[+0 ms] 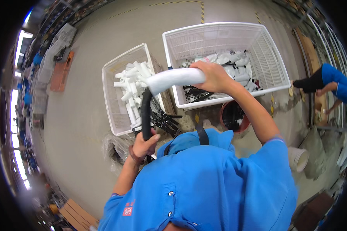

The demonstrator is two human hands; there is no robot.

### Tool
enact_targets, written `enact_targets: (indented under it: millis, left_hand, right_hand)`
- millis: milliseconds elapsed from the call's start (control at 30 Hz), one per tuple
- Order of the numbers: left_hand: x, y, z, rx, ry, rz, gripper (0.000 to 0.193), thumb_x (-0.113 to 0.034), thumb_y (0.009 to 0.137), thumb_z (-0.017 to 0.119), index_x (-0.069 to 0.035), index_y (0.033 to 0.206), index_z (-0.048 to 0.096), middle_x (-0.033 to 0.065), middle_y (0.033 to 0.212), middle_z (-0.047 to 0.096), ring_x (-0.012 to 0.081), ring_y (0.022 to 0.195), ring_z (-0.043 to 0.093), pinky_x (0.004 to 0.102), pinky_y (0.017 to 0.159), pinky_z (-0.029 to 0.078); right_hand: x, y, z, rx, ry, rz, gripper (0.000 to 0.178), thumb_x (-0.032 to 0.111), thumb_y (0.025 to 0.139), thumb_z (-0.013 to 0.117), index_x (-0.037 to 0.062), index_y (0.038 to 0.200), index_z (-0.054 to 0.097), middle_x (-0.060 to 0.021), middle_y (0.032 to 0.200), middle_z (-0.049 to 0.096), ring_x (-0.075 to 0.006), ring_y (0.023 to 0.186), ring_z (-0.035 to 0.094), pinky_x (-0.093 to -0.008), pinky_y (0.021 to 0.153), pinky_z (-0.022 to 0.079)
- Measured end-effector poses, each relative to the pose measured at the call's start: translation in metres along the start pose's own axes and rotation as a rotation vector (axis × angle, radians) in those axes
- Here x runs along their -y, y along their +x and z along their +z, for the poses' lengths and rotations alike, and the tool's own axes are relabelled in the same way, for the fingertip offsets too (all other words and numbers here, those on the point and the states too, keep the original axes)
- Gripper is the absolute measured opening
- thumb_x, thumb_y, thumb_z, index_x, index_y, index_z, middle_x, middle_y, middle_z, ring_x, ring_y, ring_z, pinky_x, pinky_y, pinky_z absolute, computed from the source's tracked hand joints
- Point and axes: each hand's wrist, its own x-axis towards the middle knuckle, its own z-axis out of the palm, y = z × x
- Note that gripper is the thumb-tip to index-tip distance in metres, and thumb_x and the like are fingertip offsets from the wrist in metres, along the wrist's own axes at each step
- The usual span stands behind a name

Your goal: The person repeatedly picks black flexible rods and white plastic caps from white baskets, wipes the rods with a wet cloth from a bucket, and inserts the caps onto the rod ends. The person places the assembled units into a basket and continues the cycle.

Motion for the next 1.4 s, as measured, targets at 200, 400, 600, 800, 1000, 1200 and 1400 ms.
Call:
enact_targets:
  millis: [200,400,600,800,1000,1200,1400]
  left_hand:
    - [0.000,0.008,0.035,0.031,0.130,0.033,0.025,-0.023,0.086,0.077,-0.004,0.087,0.061,-0.0028,0.065,0.055,0.0050,0.054,0.049,0.0239,0.046,0.038]
    - [0.000,0.010,0.035,0.003,0.117,0.012,0.026,-0.023,0.085,0.078,-0.004,0.079,0.061,-0.0040,0.066,0.055,0.0038,0.060,0.049,0.0232,0.051,0.040]
    - [0.008,-0.002,0.027,-0.005,0.077,0.049,0.027,-0.025,0.084,0.078,-0.004,0.081,0.061,-0.0030,0.069,0.055,0.0042,0.060,0.049,0.0234,0.053,0.041]
    - [0.013,-0.008,0.018,0.059,0.073,0.016,0.027,-0.025,0.085,0.077,-0.005,0.083,0.060,-0.0024,0.065,0.055,0.0057,0.053,0.049,0.0239,0.047,0.039]
    - [0.008,-0.027,-0.012,0.078,-0.187,0.011,0.023,-0.022,0.089,0.074,-0.006,0.084,0.058,-0.0040,0.059,0.051,0.0035,0.045,0.042,0.0220,0.040,0.030]
    - [0.017,-0.021,-0.004,0.067,-0.039,0.079,0.025,-0.023,0.085,0.077,-0.005,0.082,0.061,-0.0023,0.064,0.055,0.0058,0.050,0.047,0.0246,0.044,0.037]
    - [0.032,-0.016,-0.001,0.129,0.040,0.087,0.022,-0.017,0.083,0.078,-0.006,0.089,0.060,-0.0011,0.061,0.053,0.0076,0.047,0.047,0.0253,0.042,0.034]
  right_hand:
    - [-0.004,0.011,-0.035,0.326,0.161,-0.059,0.055,0.028,0.068,0.080,0.0044,0.115,0.062,-0.0173,0.101,0.070,-0.0342,0.095,0.067,-0.0421,0.087,0.050]
    - [0.033,0.043,-0.023,0.300,-0.082,-0.216,0.037,0.015,0.070,0.076,0.0046,0.102,0.061,-0.0165,0.093,0.070,-0.0377,0.089,0.068,-0.0458,0.079,0.052]
    - [0.087,0.061,0.003,0.157,-0.437,-0.528,0.018,0.007,0.075,0.069,0.0052,0.089,0.057,-0.0140,0.078,0.066,-0.0349,0.078,0.068,-0.0443,0.068,0.052]
    - [0.115,0.060,0.024,0.303,-0.523,-0.860,0.017,0.008,0.077,0.065,0.0091,0.092,0.056,-0.0059,0.078,0.061,-0.0265,0.075,0.064,-0.0363,0.071,0.051]
    - [0.085,0.058,-0.003,0.167,-0.182,-0.281,0.048,0.013,0.074,0.073,0.0089,0.120,0.058,-0.0104,0.110,0.068,-0.0304,0.100,0.066,-0.0390,0.087,0.051]
    - [0.077,0.048,0.008,0.333,0.001,-0.188,0.049,0.014,0.067,0.072,0.0084,0.115,0.062,-0.0167,0.098,0.070,-0.0352,0.094,0.068,-0.0427,0.086,0.052]
    - [0.113,0.040,0.016,0.372,-0.315,-0.390,0.032,0.001,0.069,0.067,0.0067,0.101,0.061,-0.0166,0.086,0.067,-0.0369,0.088,0.067,-0.0455,0.075,0.051]
